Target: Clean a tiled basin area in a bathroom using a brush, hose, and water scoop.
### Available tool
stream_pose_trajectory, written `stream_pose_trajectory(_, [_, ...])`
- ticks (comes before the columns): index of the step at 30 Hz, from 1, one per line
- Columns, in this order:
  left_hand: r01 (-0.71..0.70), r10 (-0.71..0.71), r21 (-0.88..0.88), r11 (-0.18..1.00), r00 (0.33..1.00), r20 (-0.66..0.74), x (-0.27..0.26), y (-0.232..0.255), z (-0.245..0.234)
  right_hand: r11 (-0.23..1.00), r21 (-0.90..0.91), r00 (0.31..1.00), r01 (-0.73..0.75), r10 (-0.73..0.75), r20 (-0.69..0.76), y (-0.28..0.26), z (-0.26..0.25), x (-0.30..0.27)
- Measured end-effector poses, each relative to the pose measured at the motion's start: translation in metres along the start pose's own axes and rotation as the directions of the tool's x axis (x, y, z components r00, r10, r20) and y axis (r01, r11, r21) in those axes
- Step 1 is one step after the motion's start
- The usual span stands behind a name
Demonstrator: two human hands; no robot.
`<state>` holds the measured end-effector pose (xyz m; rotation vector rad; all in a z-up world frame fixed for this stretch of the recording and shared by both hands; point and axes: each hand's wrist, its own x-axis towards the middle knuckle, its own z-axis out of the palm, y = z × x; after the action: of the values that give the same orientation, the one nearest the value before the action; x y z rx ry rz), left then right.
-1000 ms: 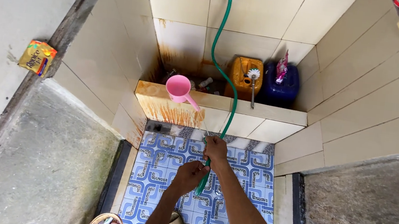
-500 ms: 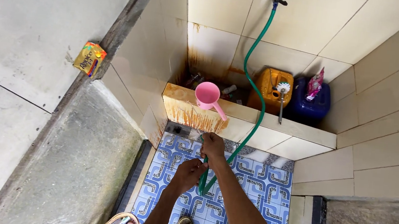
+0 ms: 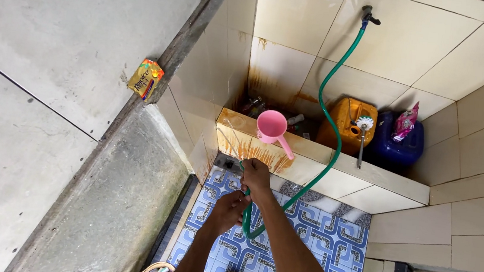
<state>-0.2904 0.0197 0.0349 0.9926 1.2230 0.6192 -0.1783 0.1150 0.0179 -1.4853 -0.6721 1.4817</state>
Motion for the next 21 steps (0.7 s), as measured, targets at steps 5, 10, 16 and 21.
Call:
stream_pose_trajectory(5, [0.020, -0.020, -0.034, 0.999, 1.000, -0.009, -0.017, 0.022, -0.004, 1.000, 0.008, 1.000, -0.003, 0.003, -0.016, 0.018, 0.010, 0.013])
stream_pose_trajectory(10, [0.011, -0.010, -0.040, 0.999, 1.000, 0.014, -0.008, 0.005, 0.002, 1.000, -0.023, 0.998, -0.019, 0.017, -0.052, 0.014, 0.004, 0.005])
stream_pose_trajectory(16, [0.017, -0.016, -0.010, 1.000, 0.998, 0.064, 0.001, -0.009, 0.019, 1.000, 0.019, 0.990, 0.013, -0.010, -0.141, 0.033, -0.025, 0.011])
stream_pose_trajectory(21, [0.073, -0.067, -0.034, 0.997, 0.986, 0.156, -0.002, 0.005, 0.042, 0.997, 0.046, 0.968, -0.065, 0.074, -0.242, -0.008, -0.048, -0.030])
